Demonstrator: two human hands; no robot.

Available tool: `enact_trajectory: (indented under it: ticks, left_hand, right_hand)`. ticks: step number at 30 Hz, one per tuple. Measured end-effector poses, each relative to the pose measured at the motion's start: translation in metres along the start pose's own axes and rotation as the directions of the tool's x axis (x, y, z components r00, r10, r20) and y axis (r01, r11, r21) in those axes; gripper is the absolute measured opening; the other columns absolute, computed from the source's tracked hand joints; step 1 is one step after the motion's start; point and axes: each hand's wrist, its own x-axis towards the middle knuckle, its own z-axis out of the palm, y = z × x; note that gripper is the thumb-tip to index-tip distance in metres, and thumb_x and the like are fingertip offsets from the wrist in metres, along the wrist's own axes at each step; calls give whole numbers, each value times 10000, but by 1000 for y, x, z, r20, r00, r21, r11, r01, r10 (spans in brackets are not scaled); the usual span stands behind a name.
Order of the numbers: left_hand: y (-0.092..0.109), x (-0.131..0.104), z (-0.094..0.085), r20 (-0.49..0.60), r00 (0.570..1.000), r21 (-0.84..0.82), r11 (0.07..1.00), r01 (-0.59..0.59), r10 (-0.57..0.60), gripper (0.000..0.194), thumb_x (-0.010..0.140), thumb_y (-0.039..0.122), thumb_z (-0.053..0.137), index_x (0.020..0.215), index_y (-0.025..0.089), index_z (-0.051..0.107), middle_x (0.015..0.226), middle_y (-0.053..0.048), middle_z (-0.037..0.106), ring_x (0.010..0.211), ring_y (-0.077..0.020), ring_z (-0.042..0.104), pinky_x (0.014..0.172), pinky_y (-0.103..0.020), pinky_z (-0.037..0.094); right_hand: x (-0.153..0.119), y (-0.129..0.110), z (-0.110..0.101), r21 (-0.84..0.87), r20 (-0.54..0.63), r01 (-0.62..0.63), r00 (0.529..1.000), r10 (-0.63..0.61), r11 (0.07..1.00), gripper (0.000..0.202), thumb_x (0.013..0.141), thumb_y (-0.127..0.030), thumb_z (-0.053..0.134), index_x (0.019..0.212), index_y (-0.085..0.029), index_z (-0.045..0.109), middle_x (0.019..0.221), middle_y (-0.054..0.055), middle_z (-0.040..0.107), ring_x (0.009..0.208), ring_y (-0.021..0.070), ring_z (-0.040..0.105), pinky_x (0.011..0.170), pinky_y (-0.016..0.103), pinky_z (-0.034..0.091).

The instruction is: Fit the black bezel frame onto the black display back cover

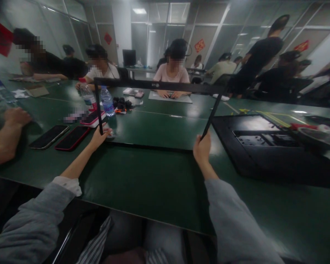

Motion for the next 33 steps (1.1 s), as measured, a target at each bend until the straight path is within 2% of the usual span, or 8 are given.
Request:
enact_trajectory:
  ticks: [2, 4, 7, 10, 15, 21, 28, 33]
  left_hand:
    - [1, -2, 0, 15, 1000, 37, 999, -25, 24, 702, 925, 546, 620, 1502, 167, 498, 1115, -113, 741, 857, -211, 714, 937, -439, 554]
    - [1, -3, -2, -33, 997, 186, 981, -60, 68, 554, 955, 494, 568, 1405, 174, 609, 1168, -131, 738, 1010, -258, 701, 1015, -467, 513]
    - [-4, -1, -6, -119, 989, 433, 901, -30, 90, 394, 933, 464, 584, 1193, 225, 759, 1342, -134, 683, 1321, -344, 541, 1136, -526, 413]
    - [-13, 1, -8, -112, 993, 532, 847, 25, 41, 383, 901, 500, 618, 1126, 247, 798, 1393, -122, 667, 1397, -385, 438, 1163, -573, 371]
    - [-21, 3, -10, -85, 995, 563, 826, 12, 43, 452, 903, 570, 591, 1133, 245, 807, 1421, -134, 657, 1400, -399, 420, 1163, -595, 368]
    - [-21, 0, -11, -51, 998, 613, 790, -5, 46, 469, 867, 623, 605, 1071, 264, 827, 1379, -131, 679, 1383, -440, 430, 1151, -622, 383]
    - [-17, -1, -9, -1, 999, 645, 763, -30, 40, 488, 878, 568, 595, 1180, 243, 796, 1410, -150, 661, 1360, -454, 476, 1139, -634, 402]
    - [-17, -1, -9, 25, 998, 686, 726, -55, 53, 464, 898, 509, 580, 1204, 226, 783, 1430, -161, 645, 1363, -452, 472, 1134, -642, 408]
  right_hand:
    - [4, 12, 12, 4, 71, -73, 995, 73, 997, 527, 969, -318, 370, 1437, -88, 443, 1073, 172, 655, 1011, 308, 613, 954, 476, 478]
    - [8, 23, 22, -47, 166, -98, 980, 105, 994, 465, 932, -313, 407, 1316, -93, 551, 1035, 177, 660, 978, 309, 614, 923, 461, 484]
    - [14, 39, 32, -149, 244, -53, 966, 88, 987, 369, 881, -320, 460, 1111, -116, 664, 1013, 185, 659, 1038, 325, 589, 995, 494, 449]
    - [15, 51, 38, -165, 278, -2, 959, 48, 986, 354, 857, -352, 505, 1039, -124, 704, 1005, 177, 662, 1080, 326, 568, 1046, 508, 422]
    - [11, 59, 40, -149, 251, 44, 968, -5, 988, 384, 857, -357, 522, 1073, -120, 733, 1023, 171, 656, 1093, 318, 556, 1059, 499, 424]
    - [7, 58, 39, -170, 234, -3, 971, 44, 985, 441, 850, -321, 521, 1174, -129, 748, 1077, 166, 624, 1111, 311, 534, 1041, 498, 448]
    - [5, 50, 34, -197, 242, -49, 966, 97, 979, 482, 854, -298, 547, 1262, -127, 740, 1176, 185, 598, 1144, 334, 530, 1015, 500, 471]
    - [4, 50, 33, -214, 264, -36, 960, 94, 976, 488, 888, -306, 523, 1300, -133, 719, 1207, 178, 606, 1175, 324, 543, 1035, 479, 464]
